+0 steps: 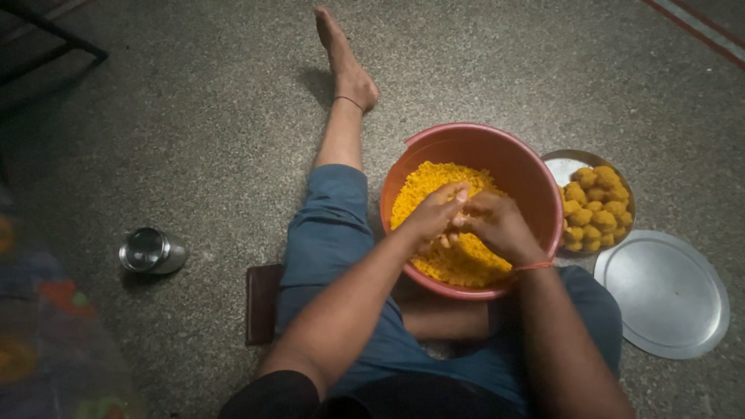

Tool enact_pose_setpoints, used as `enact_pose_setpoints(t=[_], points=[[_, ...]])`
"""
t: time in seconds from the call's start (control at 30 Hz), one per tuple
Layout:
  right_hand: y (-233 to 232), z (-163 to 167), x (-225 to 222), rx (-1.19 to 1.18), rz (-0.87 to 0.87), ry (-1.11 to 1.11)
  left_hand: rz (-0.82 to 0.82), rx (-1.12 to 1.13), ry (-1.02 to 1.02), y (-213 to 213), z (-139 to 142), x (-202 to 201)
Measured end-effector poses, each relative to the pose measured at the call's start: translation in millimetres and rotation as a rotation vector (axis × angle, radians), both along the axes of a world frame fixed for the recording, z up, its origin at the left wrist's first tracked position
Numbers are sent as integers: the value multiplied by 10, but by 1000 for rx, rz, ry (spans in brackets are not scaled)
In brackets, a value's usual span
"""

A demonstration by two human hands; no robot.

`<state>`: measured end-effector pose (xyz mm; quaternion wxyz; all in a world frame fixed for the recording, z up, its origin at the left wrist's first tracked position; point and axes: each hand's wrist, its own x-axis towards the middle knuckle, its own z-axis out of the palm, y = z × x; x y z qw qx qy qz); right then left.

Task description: The person sits on the floor with a large basin of yellow boondi mixture and rolls handfuls of it between their palms into round balls, placing each finished ball onto a metal plate beside the basin, repeating this cycle continuously.

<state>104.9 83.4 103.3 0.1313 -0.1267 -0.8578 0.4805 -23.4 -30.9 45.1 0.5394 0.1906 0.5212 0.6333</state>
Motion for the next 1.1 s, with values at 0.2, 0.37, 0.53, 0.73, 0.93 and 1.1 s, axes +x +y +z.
enact_pose_setpoints(t=[0.2,0.37,0.53,0.73,0.93,1.1], points=[[7,-79,-27,165,-33,-8,46,138,122,13,-105,-13],[49,-103,9,-165,-87,47,86,366,-96,24,-116,17],[153,-146,97,-451,-283,82,294,206,-205,9,-96,-119],[225,-305,10,190,-278,18,302,183,-114,23,-153,-138],[195,-200,-7,306,-280,-146,328,212,-17,17,-110,-130],[155,-31,32,164,-366,-111,358,172,46,8,-52,-131]])
